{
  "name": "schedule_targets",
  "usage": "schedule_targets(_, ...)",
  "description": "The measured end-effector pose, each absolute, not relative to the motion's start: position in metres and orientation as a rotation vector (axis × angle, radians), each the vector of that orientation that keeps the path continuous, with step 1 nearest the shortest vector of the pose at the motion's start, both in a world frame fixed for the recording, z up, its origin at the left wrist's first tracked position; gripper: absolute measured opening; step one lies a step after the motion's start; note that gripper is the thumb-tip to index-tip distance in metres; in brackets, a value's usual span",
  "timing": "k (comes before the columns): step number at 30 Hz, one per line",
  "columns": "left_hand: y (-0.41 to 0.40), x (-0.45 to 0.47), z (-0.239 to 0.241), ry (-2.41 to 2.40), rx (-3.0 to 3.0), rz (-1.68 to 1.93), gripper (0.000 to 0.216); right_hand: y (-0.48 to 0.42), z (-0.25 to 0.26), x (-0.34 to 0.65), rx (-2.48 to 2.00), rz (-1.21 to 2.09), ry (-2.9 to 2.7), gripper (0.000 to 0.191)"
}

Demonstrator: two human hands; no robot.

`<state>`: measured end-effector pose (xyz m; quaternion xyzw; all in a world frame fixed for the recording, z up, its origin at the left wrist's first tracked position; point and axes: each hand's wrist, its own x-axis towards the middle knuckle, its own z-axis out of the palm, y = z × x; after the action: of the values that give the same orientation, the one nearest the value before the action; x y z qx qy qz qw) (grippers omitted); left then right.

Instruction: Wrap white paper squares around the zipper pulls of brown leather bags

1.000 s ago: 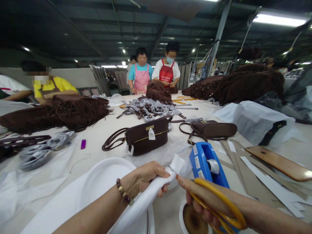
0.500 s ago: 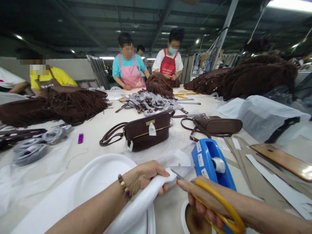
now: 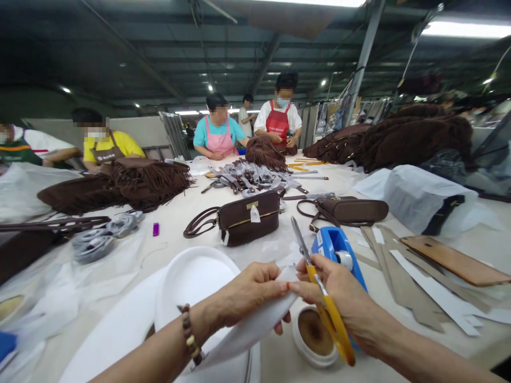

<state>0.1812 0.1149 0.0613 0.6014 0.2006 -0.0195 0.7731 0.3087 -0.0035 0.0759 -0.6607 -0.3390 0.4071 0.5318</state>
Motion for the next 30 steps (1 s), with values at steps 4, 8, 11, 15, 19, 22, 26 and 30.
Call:
schedule_targets(4,0.108,0.174,0.068,0.444,1.272,-0.013,0.032,0.000,0.076,0.304,-1.355,1.103,-0.739,0.040)
schedule_targets(8,0.107,0.162,0.070,0.527,1.309,0.000,0.028,0.007,0.070,0.306,-1.340,1.033,-0.665,0.041)
schedule_targets(11,0.108,0.158,0.068,0.614,1.297,-0.030,0.023,0.012,0.068,0.308,-1.378,0.986,-0.657,0.039)
schedule_targets(15,0.118,0.164,0.057,0.707,1.174,-0.080,0.022,0.007,0.074,0.314,-1.619,1.000,-0.753,0.035)
schedule_targets(19,0.133,0.174,0.046,0.743,1.086,-0.043,0.021,-0.021,0.081,0.320,-1.966,1.239,-0.887,0.048)
schedule_targets(22,0.140,0.180,0.043,0.708,1.033,-0.058,0.019,-0.041,0.081,0.319,-1.980,1.478,-0.973,0.053)
schedule_targets(26,0.137,0.188,0.044,0.647,1.013,-0.127,0.016,-0.047,0.072,0.315,-1.801,1.518,-1.055,0.058)
schedule_targets(30,0.129,0.194,0.046,0.579,0.990,-0.176,0.017,-0.041,0.064,0.316,-1.706,1.510,-1.091,0.063)
